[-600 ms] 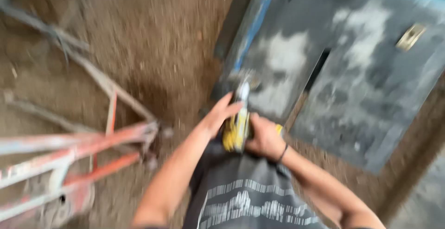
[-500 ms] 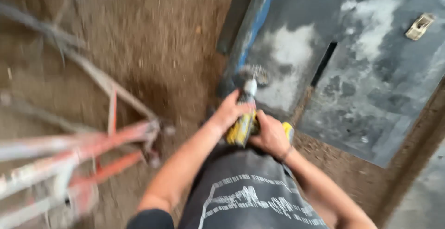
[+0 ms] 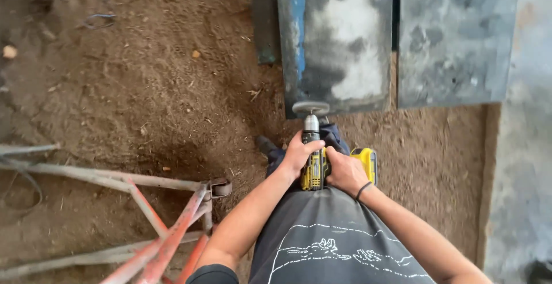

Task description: Using a power drill with a wire brush attachment to sand and clean a metal plate on the floor

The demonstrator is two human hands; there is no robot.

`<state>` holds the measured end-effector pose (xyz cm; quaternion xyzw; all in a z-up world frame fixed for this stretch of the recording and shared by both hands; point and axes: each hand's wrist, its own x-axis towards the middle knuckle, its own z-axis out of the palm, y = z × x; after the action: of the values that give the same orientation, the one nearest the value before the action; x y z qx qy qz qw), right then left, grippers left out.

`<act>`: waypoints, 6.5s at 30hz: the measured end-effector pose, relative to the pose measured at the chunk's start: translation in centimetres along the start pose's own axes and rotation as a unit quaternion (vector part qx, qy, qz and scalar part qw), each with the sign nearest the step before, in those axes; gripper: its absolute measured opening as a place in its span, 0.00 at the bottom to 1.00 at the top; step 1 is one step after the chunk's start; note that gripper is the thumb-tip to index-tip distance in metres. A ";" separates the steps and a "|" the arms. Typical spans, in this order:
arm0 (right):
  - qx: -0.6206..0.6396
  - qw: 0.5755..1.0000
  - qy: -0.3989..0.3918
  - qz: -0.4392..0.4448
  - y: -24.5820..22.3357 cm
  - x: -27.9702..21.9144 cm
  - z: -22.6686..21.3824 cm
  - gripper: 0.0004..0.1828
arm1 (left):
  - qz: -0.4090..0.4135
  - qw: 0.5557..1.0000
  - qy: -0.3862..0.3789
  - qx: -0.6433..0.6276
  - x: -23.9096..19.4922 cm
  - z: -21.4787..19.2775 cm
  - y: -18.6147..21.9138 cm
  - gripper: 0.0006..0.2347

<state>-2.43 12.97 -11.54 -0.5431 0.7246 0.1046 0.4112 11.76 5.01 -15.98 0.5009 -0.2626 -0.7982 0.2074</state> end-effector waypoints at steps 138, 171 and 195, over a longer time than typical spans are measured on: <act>-0.012 0.994 0.092 0.058 -1.9 0.2 1.4 0.22 | -0.028 0.993 -0.073 0.090 4.3 -1.7 -1.4 0.22; 0.143 0.916 0.322 0.193 -14.1 2.5 6.5 0.13 | -0.075 0.905 -0.243 0.340 4.1 -11.9 6.4 0.25; 0.264 0.894 0.276 0.236 -9.8 3.6 6.4 0.19 | -0.095 0.800 -0.321 0.499 7.7 -4.7 8.4 0.34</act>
<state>8.94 10.45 -15.28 -0.2350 0.9167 -0.1505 0.2860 13.40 -7.11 -17.73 0.2731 -0.6268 -0.6877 -0.2440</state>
